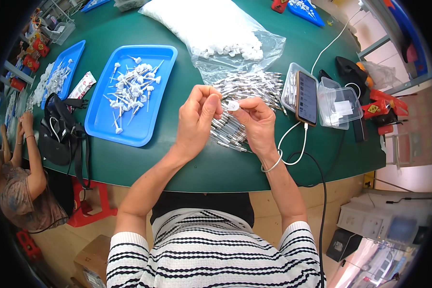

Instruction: The person sits at a green workbench and repeatedly picks up small white plastic caps and silver metal rods. They insert the caps onto the rods by hand and place the assembled units into a blue plastic tray. The process is repetitive and performed one at a time.

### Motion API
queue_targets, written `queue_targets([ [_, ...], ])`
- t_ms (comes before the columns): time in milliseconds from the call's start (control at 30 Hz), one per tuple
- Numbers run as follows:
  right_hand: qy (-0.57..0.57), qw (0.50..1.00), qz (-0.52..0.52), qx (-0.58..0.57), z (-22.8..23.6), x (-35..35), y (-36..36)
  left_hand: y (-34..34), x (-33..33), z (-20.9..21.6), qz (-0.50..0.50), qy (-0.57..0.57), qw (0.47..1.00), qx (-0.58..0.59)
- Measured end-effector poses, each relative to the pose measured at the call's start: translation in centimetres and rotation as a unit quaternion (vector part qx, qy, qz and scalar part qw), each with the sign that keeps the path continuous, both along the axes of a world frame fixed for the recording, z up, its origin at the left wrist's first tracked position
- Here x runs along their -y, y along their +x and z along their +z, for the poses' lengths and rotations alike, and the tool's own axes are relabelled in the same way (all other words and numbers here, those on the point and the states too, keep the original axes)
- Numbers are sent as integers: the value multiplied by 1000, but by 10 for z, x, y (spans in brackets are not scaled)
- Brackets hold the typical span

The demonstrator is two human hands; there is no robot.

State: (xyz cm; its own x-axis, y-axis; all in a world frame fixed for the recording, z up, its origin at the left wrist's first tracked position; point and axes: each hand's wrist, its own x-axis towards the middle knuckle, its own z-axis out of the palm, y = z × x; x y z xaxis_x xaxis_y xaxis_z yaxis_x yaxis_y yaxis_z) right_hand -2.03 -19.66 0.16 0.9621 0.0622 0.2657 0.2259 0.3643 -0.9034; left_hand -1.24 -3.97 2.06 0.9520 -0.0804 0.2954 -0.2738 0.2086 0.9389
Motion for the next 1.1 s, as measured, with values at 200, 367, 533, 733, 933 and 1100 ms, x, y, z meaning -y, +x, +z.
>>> queue_targets([
  [200, 7, 1000, 2, 0, -2, 0, -1, -4, -6, 7, -105, 53, 990, -80],
  [367, -57, 996, -52, 36, 2, -4, -3, -3, -3, 5, 0, 143, 990, 10],
  [533, -58, 996, -55, 33, -1, -2, -2, -3, 0, 4, -1, 102, 995, -3],
  [733, -16, 999, -32, -2, -1, -1, -2, -1, -3, 0, -113, -19, 986, -119],
  [933, -5, 1000, -18, 2, -3, 0, -1, -2, -3, 8, -100, -2, 987, -129],
  [1100, 3, 1000, 0, 18, -2, -3, -2, 2, -3, -2, -144, 42, 982, -118],
])
